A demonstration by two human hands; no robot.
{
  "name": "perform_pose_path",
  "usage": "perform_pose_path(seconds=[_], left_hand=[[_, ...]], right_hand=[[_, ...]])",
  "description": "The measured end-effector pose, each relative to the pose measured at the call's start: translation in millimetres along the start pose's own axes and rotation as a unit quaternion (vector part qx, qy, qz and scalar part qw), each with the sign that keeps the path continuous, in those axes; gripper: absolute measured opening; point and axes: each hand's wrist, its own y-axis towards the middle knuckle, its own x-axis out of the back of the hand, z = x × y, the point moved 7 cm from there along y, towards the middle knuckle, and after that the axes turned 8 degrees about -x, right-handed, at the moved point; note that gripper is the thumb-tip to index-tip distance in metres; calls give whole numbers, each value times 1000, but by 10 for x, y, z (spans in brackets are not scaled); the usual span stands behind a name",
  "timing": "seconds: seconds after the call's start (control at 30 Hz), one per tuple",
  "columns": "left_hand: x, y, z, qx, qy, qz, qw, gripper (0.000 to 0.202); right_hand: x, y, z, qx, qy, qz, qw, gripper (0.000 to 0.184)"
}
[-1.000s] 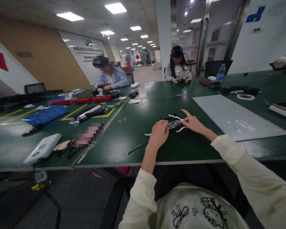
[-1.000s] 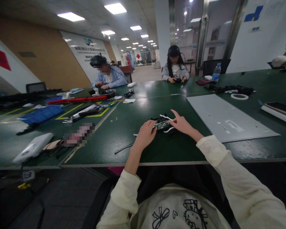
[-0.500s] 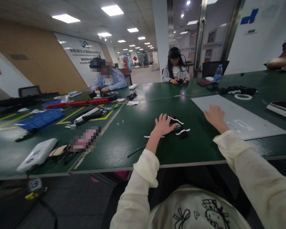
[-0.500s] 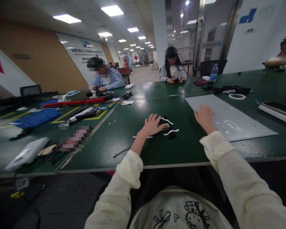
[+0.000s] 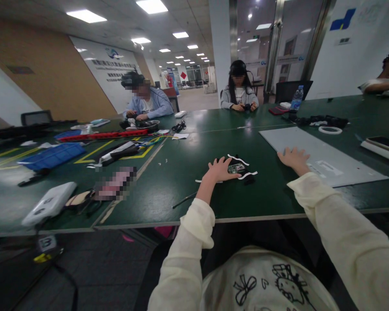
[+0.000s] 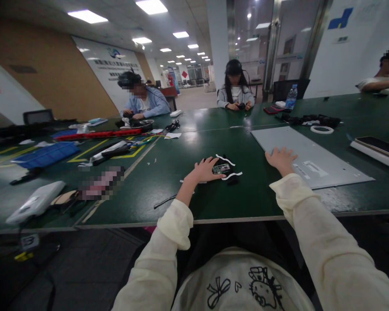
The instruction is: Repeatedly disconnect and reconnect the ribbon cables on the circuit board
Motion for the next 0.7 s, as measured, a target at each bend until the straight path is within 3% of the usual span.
perform_pose_path(seconds=[0.23,0.7], left_hand=[[-5,26,40,14,4,9,1000,105],[177,20,57,-31,1,-84,996,102]], right_hand=[[-3,-60,66,26,-7,11,1000,83],[32,-433,347,97,-34,26,994,79]])
